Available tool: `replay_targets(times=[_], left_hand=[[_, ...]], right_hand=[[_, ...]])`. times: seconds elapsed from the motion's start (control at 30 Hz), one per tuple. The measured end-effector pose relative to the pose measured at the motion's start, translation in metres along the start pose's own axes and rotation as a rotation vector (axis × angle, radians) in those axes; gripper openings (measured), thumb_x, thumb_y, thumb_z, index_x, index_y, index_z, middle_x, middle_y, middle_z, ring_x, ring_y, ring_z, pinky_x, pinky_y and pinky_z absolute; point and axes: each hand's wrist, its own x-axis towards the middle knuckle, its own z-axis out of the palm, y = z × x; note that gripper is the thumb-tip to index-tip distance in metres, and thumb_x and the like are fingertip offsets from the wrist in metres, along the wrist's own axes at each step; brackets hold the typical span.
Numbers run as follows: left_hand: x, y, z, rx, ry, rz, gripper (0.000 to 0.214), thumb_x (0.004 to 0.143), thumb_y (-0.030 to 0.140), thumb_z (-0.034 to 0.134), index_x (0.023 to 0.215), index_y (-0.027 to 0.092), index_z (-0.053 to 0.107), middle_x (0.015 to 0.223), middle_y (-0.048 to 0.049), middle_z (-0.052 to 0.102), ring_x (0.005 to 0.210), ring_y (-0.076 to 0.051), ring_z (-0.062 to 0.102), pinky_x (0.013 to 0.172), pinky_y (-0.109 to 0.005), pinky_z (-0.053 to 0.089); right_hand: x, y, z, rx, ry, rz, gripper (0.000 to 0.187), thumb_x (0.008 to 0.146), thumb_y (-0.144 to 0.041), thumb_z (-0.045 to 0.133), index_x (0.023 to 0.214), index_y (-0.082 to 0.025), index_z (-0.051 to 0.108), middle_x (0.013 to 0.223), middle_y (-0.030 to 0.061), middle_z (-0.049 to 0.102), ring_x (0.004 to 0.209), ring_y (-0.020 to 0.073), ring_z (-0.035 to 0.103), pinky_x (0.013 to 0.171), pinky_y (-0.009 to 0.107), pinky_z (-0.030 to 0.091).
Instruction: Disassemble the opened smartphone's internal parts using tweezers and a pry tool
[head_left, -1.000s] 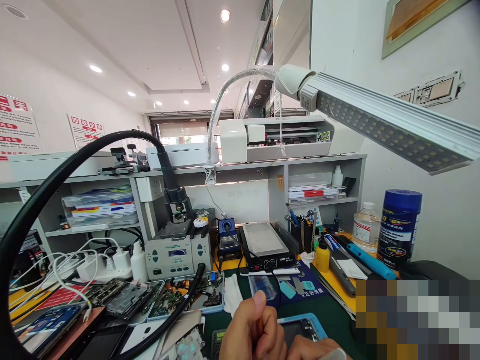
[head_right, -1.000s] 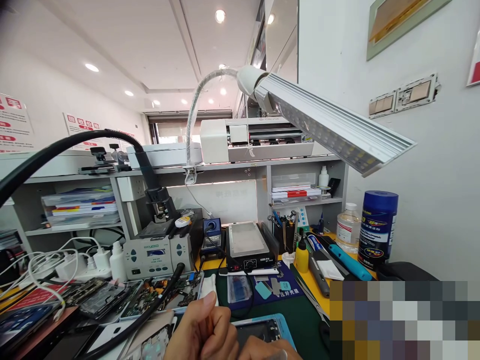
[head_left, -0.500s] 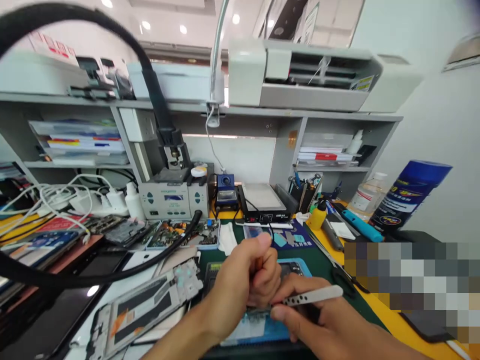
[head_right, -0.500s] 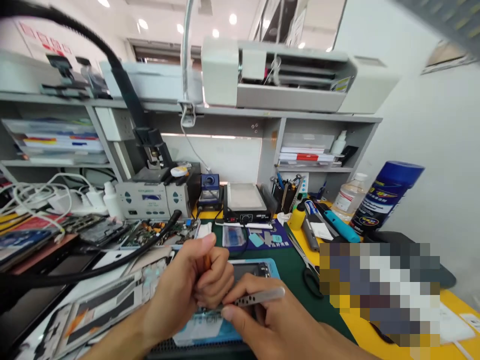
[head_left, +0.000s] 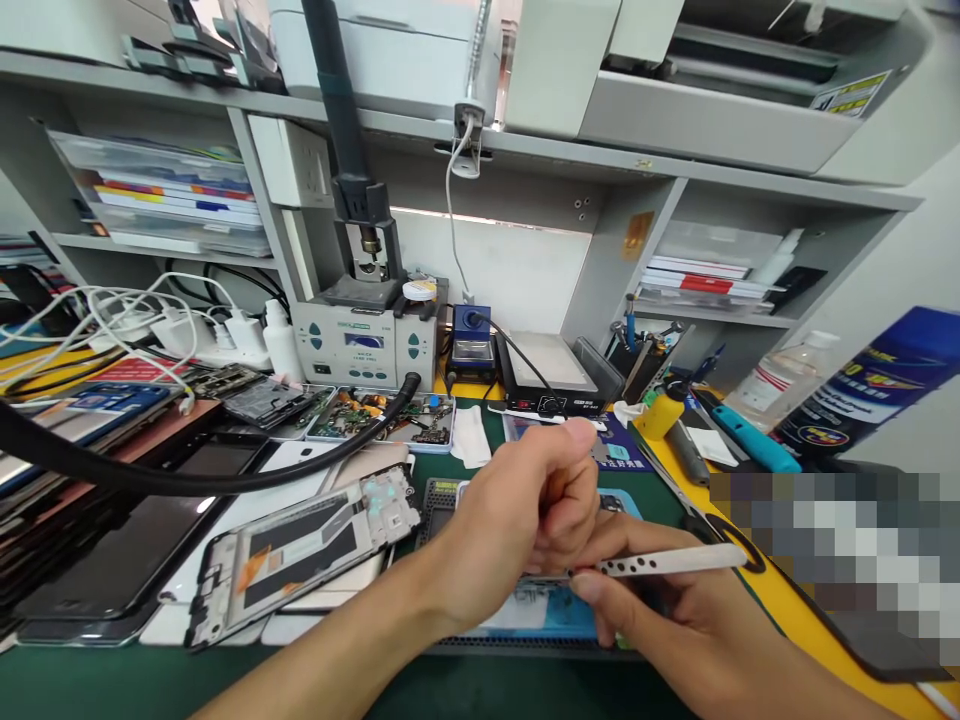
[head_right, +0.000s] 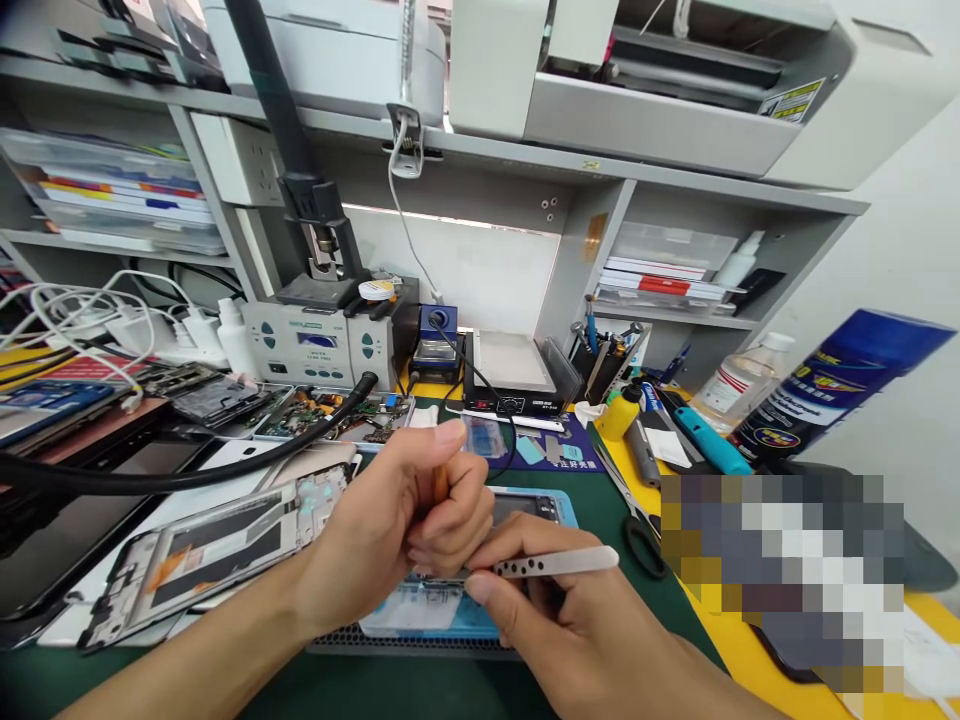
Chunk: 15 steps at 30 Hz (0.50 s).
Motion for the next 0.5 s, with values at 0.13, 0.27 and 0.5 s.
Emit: replay_targets(times=[0.13,0.27,0.5], left_hand=[[-0.001,0.001,0.000,-0.004,-0.001,0.001,0.054,0.102,0.050,0.043,0.055,0.023,0.038,0.050,0.0068,0.029,0.046,-0.011,0.020,0.046,-0.030,0.016],[-0.001,0.001,0.001,-0.005,-0.003,0.007,0.054,0.102,0.050,0.042,0.055,0.023,0.037,0.049,0.0071,0.027,0.046,-0.010,0.020,0.046,-0.030,0.015],[-0.001,0.000,0.001,-0.010,0.000,0.004,0.053,0.101,0.050,0.042,0.056,0.023,0.038,0.049,0.0075,0.027,0.045,-0.010,0.019,0.045,-0.028,0.016]], right_hand=[[0.001,0.000,0.000,-0.031,-0.009,0.025,0.024,0.108,-0.042,0.055,0.094,-0.028,0.068,0.093,0.0003,0.069,0.080,0.0175,0.063,0.068,0.028,0.052],[-0.001,0.002,0.000,-0.002,0.015,0.052,0.023,0.107,-0.045,0.057,0.101,-0.028,0.070,0.099,0.0021,0.071,0.078,0.0178,0.064,0.066,0.028,0.054],[-0.005,0.004,-0.012,-0.064,0.200,-0.027,0.037,0.104,-0.046,0.060,0.074,-0.026,0.066,0.075,-0.0003,0.065,0.073,0.0183,0.063,0.065,0.028,0.050]])
